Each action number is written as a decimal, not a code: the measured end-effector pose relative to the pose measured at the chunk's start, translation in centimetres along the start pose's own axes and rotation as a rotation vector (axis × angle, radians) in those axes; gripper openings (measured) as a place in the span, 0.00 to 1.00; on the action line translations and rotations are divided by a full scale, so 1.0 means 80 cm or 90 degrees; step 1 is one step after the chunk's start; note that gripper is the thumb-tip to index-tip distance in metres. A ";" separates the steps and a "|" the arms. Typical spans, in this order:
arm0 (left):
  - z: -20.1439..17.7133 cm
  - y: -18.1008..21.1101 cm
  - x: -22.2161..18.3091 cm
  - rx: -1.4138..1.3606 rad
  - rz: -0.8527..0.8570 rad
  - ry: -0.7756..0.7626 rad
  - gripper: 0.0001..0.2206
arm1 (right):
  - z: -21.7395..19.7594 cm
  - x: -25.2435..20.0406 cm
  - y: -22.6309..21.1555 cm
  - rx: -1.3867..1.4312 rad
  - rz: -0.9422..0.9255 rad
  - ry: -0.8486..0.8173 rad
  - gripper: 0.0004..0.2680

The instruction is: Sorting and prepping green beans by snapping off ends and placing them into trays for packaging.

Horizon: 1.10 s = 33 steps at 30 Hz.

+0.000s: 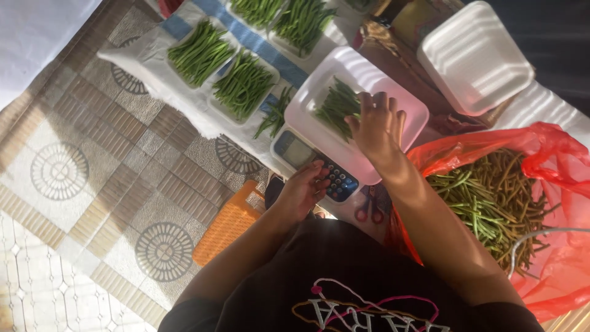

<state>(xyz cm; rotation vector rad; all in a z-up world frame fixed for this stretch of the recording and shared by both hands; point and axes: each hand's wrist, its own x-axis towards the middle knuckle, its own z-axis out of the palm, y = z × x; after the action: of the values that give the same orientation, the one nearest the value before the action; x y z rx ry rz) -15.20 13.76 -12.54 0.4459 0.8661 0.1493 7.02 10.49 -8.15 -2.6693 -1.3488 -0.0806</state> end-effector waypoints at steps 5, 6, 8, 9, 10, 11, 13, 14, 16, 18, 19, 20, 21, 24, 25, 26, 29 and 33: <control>-0.007 -0.005 0.013 0.032 -0.048 0.021 0.16 | -0.096 -0.048 -0.007 0.240 -0.056 0.114 0.21; -0.004 -0.001 0.014 0.038 -0.047 0.030 0.15 | -0.111 -0.057 -0.003 0.390 -0.118 0.170 0.22; -0.014 -0.004 0.030 0.054 -0.064 0.016 0.13 | -0.139 -0.088 0.037 0.500 -0.093 0.215 0.20; -0.018 -0.004 0.039 0.050 -0.068 0.019 0.11 | -0.154 -0.103 0.053 0.621 -0.095 0.249 0.19; -0.018 -0.003 0.044 0.065 -0.078 0.009 0.11 | -0.159 -0.117 0.091 0.613 -0.080 0.262 0.19; -0.018 -0.001 0.050 0.062 -0.076 0.012 0.11 | -0.165 -0.132 0.127 0.583 -0.028 0.258 0.14; -0.014 0.002 0.052 0.076 -0.082 0.009 0.11 | -0.164 -0.171 0.199 0.550 0.041 0.267 0.10; -0.007 0.006 0.050 0.081 -0.084 0.019 0.12 | -0.159 -0.192 0.235 0.428 0.225 0.129 0.09; 0.007 0.011 0.047 0.104 -0.091 0.021 0.12 | -0.161 -0.217 0.282 0.304 0.421 0.001 0.08; 0.019 0.012 0.044 0.117 -0.095 0.016 0.12 | -0.174 -0.221 0.305 0.222 0.512 -0.164 0.12; 0.027 0.011 0.041 0.132 -0.099 0.009 0.12 | -0.149 -0.218 0.324 0.227 0.526 -0.156 0.12; 0.034 0.011 0.039 0.133 -0.093 0.005 0.12 | -0.124 -0.213 0.345 0.224 0.520 -0.099 0.12; 0.041 0.010 0.037 0.134 -0.087 0.000 0.12 | -0.099 -0.208 0.366 0.219 0.513 -0.041 0.12; 0.055 0.004 0.037 0.176 -0.066 -0.018 0.13 | -0.071 -0.183 0.350 0.153 0.524 -0.107 0.11; 0.068 0.006 0.029 0.185 -0.067 -0.026 0.13 | -0.055 -0.177 0.350 0.154 0.533 -0.099 0.11; 0.079 0.007 0.017 0.209 -0.056 -0.023 0.13 | -0.038 -0.169 0.349 0.073 0.554 -0.156 0.17; 0.098 0.003 -0.009 0.219 -0.008 -0.024 0.13 | -0.018 -0.164 0.338 0.035 0.538 -0.173 0.15; 0.095 -0.002 -0.025 0.238 0.032 -0.028 0.12 | -0.060 -0.186 0.319 0.186 0.366 -0.149 0.04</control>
<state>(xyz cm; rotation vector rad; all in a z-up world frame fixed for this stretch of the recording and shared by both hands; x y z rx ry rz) -10.68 10.57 -6.89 0.8170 0.8407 0.0223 18.77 -17.01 -7.90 -2.7440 -0.5303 0.4659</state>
